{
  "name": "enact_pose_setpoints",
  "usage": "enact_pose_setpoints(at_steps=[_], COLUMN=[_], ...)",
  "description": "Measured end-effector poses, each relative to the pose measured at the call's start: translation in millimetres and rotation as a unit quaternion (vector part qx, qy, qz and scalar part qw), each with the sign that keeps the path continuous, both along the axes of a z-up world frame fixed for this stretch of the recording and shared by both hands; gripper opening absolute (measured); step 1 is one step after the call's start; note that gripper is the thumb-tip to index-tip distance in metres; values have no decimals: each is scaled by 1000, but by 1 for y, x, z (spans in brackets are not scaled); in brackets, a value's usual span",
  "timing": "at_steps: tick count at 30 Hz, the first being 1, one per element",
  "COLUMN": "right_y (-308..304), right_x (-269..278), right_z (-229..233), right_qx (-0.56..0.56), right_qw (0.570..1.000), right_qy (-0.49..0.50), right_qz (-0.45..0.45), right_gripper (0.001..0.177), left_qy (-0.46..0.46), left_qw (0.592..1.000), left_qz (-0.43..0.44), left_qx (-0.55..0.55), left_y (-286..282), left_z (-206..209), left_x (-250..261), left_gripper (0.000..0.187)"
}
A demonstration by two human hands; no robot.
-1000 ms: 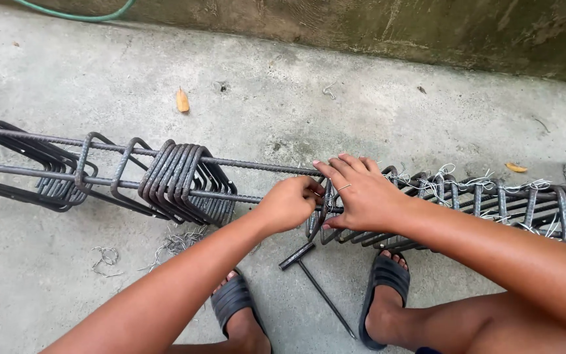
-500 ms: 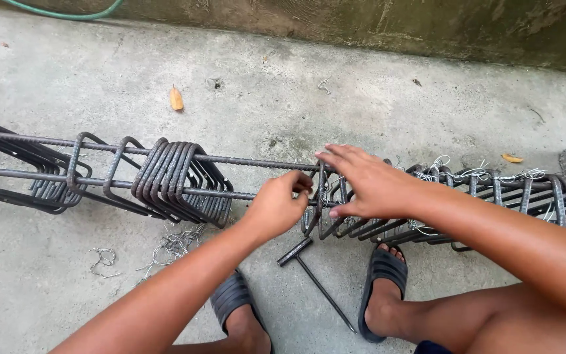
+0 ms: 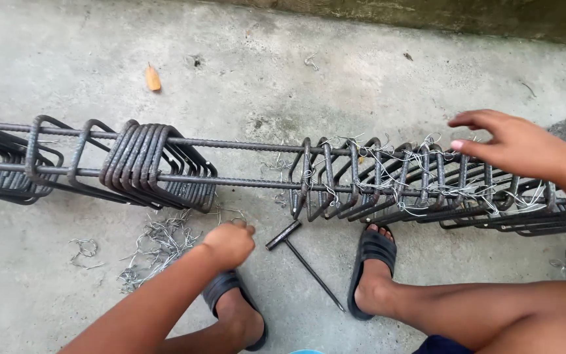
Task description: The person sits on a concrete floor and uses a metal twisting tool to secure wire ties around a rebar cage structure. They repeatedly wrap wire around the rebar intersections and twist the tool to tighten the connections.
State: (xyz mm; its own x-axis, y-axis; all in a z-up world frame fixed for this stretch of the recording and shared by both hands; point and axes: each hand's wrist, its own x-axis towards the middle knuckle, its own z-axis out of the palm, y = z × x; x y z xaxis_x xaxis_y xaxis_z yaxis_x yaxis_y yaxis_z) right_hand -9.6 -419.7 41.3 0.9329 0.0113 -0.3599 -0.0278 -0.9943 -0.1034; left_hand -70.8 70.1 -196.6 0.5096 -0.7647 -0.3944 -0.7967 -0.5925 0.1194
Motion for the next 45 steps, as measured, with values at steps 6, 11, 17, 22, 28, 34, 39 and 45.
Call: enact_pose_setpoints(at_steps=[6, 11, 17, 22, 28, 34, 39, 45], right_y=[-32, -32, -41, -41, -38, -30, -36, -41], right_x=[-3, -1, 8, 10, 14, 6, 0, 0], right_z=[-9, -5, -21, -30, -29, -26, -34, -41], right_qx=[-58, -51, -91, -79, -68, -74, -123, -138], right_qw=[994, 992, 991, 991, 992, 994, 991, 990], right_qy=[29, -18, -34, -51, -73, -53, -34, -25], right_qz=[-92, -111, -88, -98, -75, -61, -28, -18], right_gripper=[55, 48, 41, 33, 32, 34, 40, 40], left_qy=[37, 9, -75, -52, 207, 406, 341, 160], left_qw=[938, 915, 921, 918, 860, 763, 825, 898], left_qz=[341, 401, 376, 388, 459, 500, 446, 409], left_qx=[-35, -38, -61, -59, -79, -48, -61, -18], left_y=[-16, -43, -68, -75, -76, -85, -53, -3], left_z=[-72, -157, -184, -199, -164, -111, -89, -9], left_x=[11, -24, -52, -54, -28, -24, -13, 13], left_gripper=[25, 41, 35, 23, 37, 46, 42, 44])
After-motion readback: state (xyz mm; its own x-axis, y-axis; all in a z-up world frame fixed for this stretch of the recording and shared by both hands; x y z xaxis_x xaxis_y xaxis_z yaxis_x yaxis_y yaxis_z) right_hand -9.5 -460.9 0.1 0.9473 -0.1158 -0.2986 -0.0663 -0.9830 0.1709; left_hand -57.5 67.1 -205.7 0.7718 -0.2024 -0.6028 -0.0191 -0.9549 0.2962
